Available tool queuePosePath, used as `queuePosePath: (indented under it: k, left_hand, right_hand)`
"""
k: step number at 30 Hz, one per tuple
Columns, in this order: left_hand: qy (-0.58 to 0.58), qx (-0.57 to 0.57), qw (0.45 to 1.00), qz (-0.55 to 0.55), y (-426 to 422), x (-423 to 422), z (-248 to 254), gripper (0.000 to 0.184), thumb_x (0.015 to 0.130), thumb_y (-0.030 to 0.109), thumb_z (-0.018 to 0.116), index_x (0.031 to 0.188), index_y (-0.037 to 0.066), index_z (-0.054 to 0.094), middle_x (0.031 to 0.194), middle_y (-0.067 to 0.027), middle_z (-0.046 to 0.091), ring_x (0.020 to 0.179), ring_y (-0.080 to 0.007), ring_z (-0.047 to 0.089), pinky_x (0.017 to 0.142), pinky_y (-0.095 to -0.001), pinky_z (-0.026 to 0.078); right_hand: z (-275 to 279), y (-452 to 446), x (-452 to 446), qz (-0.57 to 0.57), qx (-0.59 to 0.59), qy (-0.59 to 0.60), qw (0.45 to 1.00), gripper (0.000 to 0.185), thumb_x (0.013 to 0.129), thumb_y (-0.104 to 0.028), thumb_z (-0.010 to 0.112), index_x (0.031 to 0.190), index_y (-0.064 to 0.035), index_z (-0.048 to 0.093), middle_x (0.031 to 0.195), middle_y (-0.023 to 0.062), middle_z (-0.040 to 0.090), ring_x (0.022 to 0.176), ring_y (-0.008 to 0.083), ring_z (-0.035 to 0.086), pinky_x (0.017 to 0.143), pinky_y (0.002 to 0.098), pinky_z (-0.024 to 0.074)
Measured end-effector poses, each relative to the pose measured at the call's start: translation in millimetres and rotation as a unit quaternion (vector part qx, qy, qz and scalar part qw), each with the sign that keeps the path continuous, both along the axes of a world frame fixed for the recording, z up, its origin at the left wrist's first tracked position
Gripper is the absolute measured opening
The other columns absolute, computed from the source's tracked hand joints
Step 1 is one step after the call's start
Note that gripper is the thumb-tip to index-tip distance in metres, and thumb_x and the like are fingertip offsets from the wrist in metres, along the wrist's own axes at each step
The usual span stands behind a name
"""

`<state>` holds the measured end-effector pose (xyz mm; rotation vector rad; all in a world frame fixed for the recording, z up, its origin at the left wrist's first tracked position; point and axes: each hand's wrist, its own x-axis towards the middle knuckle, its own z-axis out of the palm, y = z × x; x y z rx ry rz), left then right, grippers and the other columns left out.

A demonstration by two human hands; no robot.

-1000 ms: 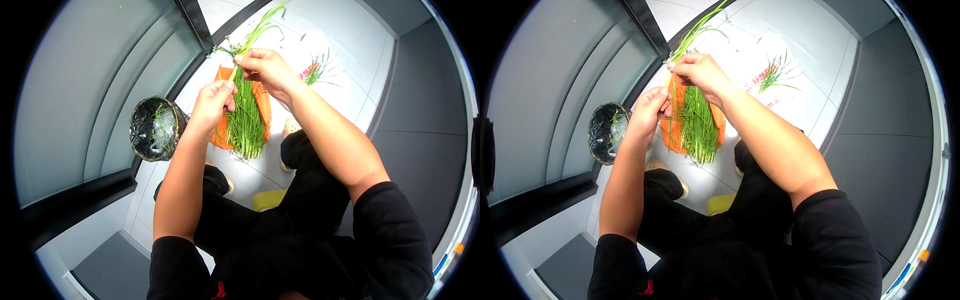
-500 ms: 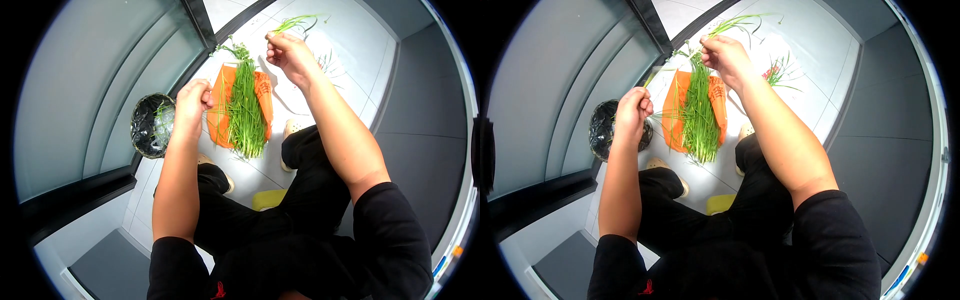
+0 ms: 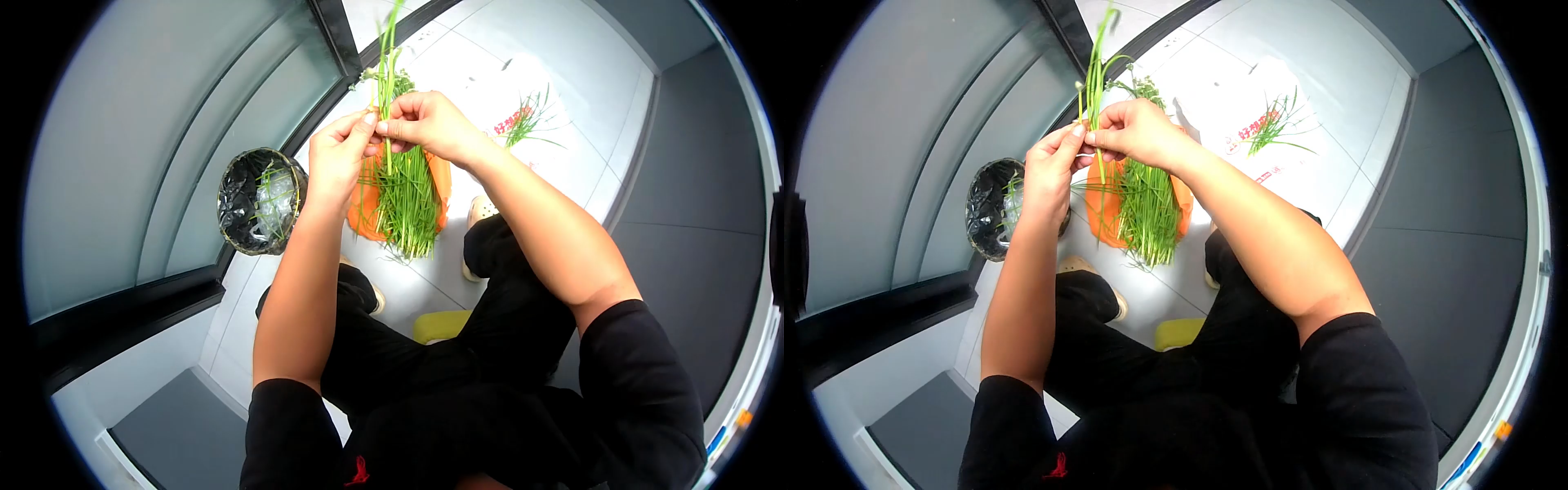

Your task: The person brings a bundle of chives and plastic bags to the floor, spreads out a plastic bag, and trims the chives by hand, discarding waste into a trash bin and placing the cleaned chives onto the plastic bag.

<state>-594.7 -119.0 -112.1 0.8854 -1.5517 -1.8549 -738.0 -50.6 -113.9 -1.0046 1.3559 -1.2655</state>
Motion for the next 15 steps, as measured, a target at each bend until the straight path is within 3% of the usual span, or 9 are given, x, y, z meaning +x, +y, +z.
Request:
queuePosePath:
  k: [5, 6, 10, 15]
  left_hand:
    - [-0.019, 0.026, 0.999, -0.025, -6, 4, 1, 0.02, 0.085, 0.018, 0.056, 0.091, 0.0, 0.062, 0.079, -0.0014, 0.061, 0.069, -0.0065, 0.054, 0.063, -0.0192, 0.044]
    - [-0.056, -0.035, 0.998, -0.022, -8, 4, -2, 0.018, 0.086, 0.018, 0.056, 0.088, 0.001, 0.061, 0.078, -0.0012, 0.061, 0.068, -0.0065, 0.054, 0.062, -0.0196, 0.044]
    - [-0.14, -0.148, 0.979, -0.002, -9, 3, -11, 0.017, 0.086, 0.017, 0.055, 0.083, 0.001, 0.059, 0.076, -0.0007, 0.059, 0.067, -0.0066, 0.054, 0.061, -0.0206, 0.043]
    - [-0.107, -0.142, 0.984, 0.011, -4, 3, -6, 0.016, 0.087, 0.016, 0.052, 0.085, 0.002, 0.057, 0.075, -0.0002, 0.056, 0.068, -0.007, 0.053, 0.061, -0.0211, 0.043]
  right_hand:
    - [-3, 0, 1, 0.006, -0.019, 0.155, 0.988, 0.02, 0.078, -0.018, 0.065, 0.072, 0.0002, 0.059, 0.061, 0.0029, 0.058, 0.054, 0.008, 0.055, 0.05, 0.0219, 0.0446]
    - [-1, 1, 2, 0.013, -0.023, 0.188, 0.982, 0.018, 0.079, -0.014, 0.065, 0.073, 0.0012, 0.057, 0.061, 0.0017, 0.056, 0.053, 0.0066, 0.054, 0.049, 0.02, 0.044]
    - [0, 2, 3, -0.005, -0.022, 0.165, 0.986, 0.019, 0.08, -0.014, 0.064, 0.071, 0.0011, 0.056, 0.061, 0.0012, 0.055, 0.052, 0.0064, 0.054, 0.049, 0.02, 0.0438]
    - [-1, 4, -1, -0.015, 0.008, 0.121, 0.993, 0.021, 0.08, -0.015, 0.064, 0.069, 0.0003, 0.053, 0.059, 0.0002, 0.053, 0.052, 0.0068, 0.054, 0.048, 0.02, 0.0436]
